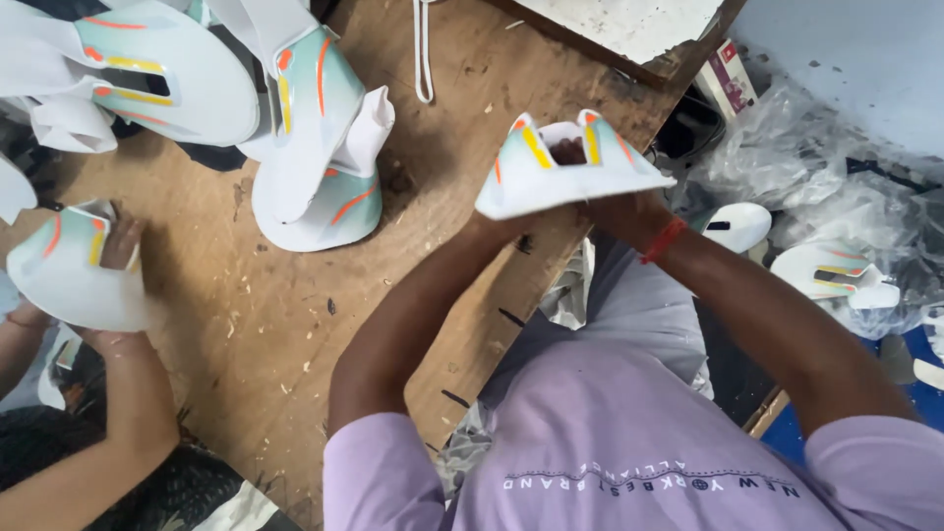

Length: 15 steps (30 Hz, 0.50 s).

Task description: The person is folding and preparing various shoe upper components at a workbench in a manufacturing facility.

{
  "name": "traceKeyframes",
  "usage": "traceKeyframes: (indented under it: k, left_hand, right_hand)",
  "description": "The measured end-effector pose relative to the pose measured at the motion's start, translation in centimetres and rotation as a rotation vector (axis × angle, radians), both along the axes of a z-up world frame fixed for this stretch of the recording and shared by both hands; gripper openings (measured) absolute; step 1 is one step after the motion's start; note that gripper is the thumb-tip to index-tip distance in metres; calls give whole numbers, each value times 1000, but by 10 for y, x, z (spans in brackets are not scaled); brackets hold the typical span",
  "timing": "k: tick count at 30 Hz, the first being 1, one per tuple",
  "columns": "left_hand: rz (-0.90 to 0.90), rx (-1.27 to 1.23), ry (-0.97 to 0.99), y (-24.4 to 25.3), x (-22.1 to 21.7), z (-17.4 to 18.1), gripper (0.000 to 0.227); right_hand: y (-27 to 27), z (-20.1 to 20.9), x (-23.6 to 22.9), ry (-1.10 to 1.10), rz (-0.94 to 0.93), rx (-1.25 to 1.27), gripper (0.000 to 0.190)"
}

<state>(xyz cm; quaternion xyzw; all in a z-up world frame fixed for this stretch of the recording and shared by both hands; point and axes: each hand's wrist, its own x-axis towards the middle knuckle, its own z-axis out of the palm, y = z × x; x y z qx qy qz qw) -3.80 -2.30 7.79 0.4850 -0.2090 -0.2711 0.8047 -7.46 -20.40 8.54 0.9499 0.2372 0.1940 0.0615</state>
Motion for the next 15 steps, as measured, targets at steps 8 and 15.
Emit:
traceKeyframes:
  k: [8, 15]
  left_hand:
    - [204, -261, 123, 2, -39, -11, 34]
    - [437, 110, -323, 1, -62, 69, 17]
  right_hand:
    - [-3, -55, -5, -1332, -323, -2020, 61]
    - [-9, -78, 0, -1618, -458, -2550, 62]
